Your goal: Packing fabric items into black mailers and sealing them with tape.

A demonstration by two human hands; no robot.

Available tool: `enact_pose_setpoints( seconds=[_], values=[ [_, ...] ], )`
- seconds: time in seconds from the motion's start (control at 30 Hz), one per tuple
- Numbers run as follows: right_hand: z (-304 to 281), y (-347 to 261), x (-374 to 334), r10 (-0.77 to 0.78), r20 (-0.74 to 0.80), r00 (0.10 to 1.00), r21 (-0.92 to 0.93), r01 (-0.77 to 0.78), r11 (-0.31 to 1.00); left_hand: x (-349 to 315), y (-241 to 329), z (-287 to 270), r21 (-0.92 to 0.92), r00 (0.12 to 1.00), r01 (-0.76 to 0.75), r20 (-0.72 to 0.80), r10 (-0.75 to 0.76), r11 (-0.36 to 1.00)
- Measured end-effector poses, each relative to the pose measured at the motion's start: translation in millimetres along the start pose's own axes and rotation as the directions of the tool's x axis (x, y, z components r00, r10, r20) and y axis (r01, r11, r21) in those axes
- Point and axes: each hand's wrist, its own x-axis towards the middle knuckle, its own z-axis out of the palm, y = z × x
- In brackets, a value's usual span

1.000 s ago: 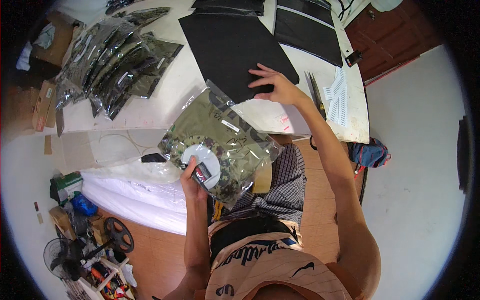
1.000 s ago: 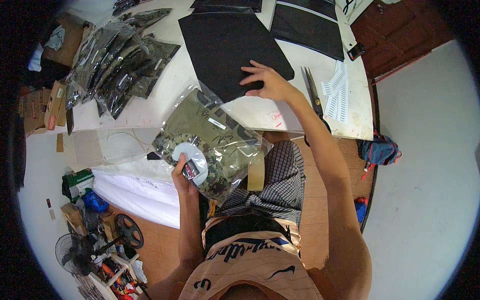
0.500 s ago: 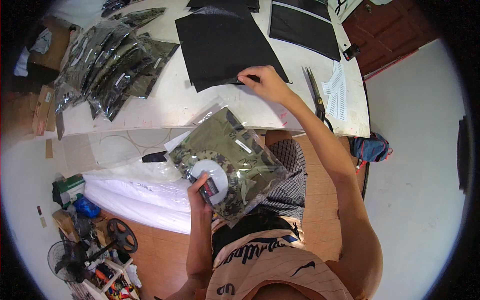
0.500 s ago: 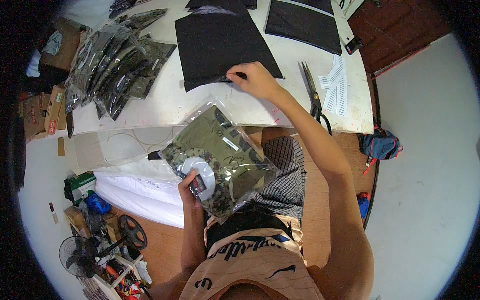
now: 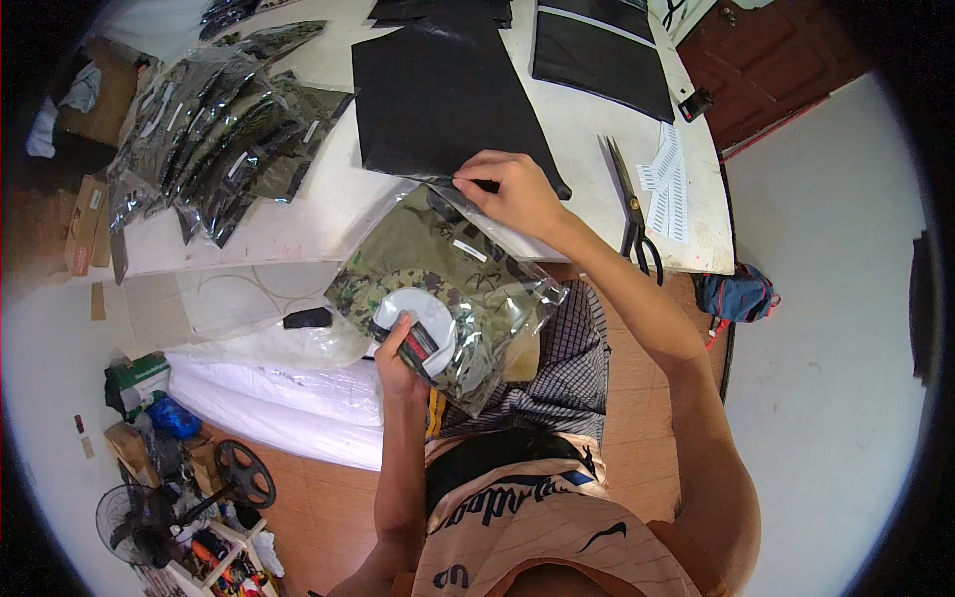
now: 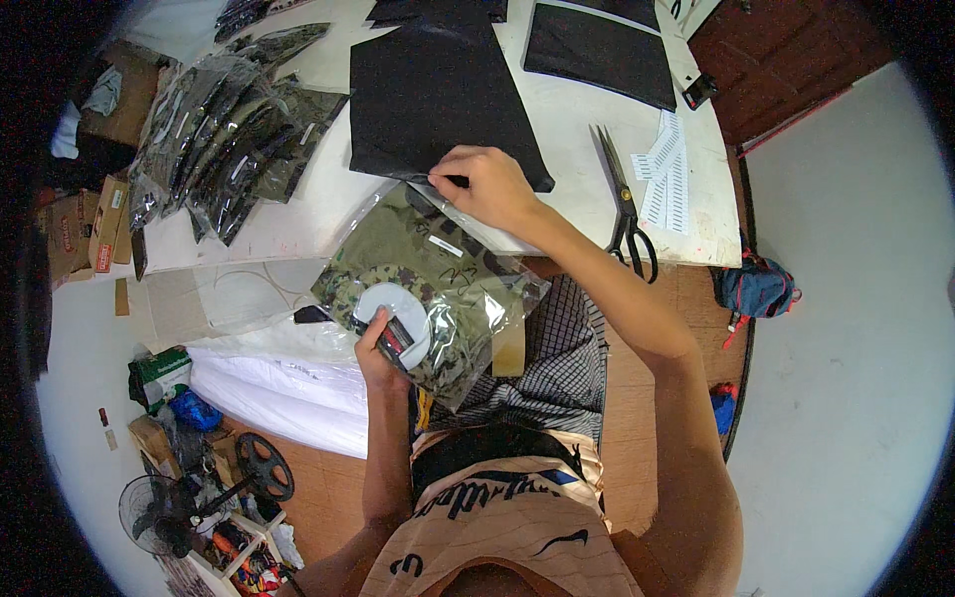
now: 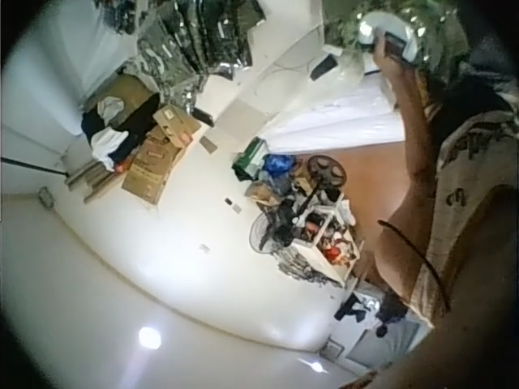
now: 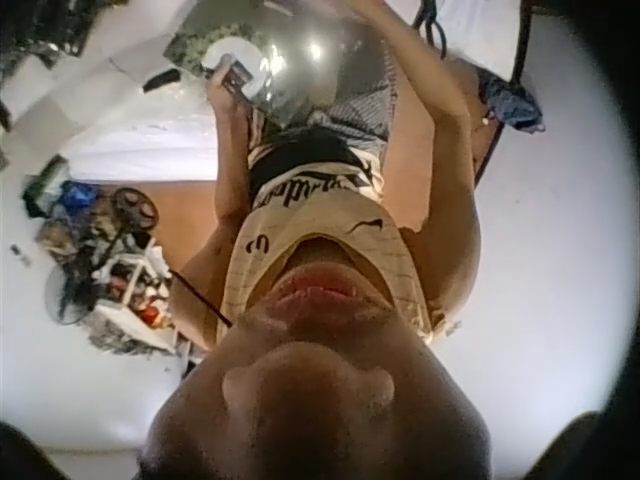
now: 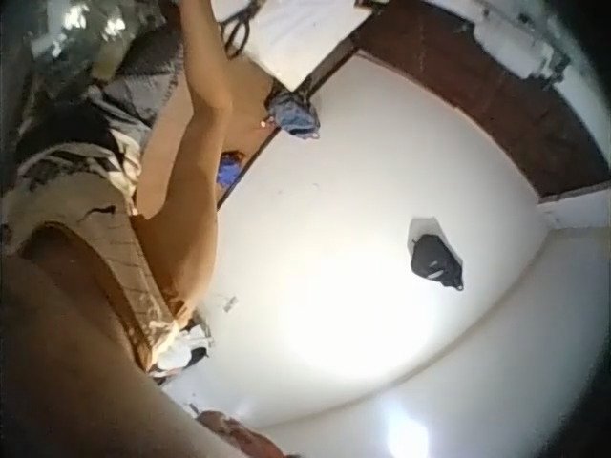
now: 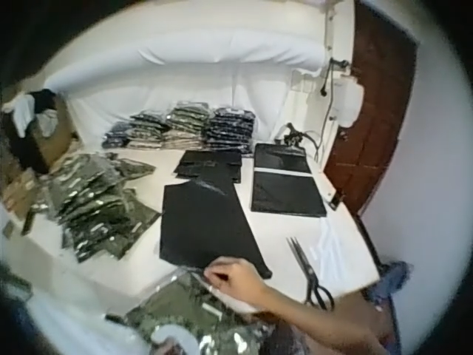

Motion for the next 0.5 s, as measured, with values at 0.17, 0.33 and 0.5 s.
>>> enact_pose_setpoints(
  seconds=[0.17, 0.33, 0.5],
  values=[
    [5, -10, -2, -0.069, -0.042, 0.997, 0.047, 0.071, 0.996, 4, 3, 4, -0.024, 0.999, -0.017, -0.030, 0.017, 1.000],
    [7, -15, 1, -0.022, -0.060, 0.998, 0.069, 0.026, 0.997, 10, 2, 2, -0.058, 0.999, -0.034, 0.004, 0.035, 0.998],
    [13, -13, -4, 0.015, 0.017, 1.000, 0.299, -0.020, 0.954, 8, 5, 7, -0.088, 0.998, -0.052, -0.029, 0.050, 0.995]
  ],
)
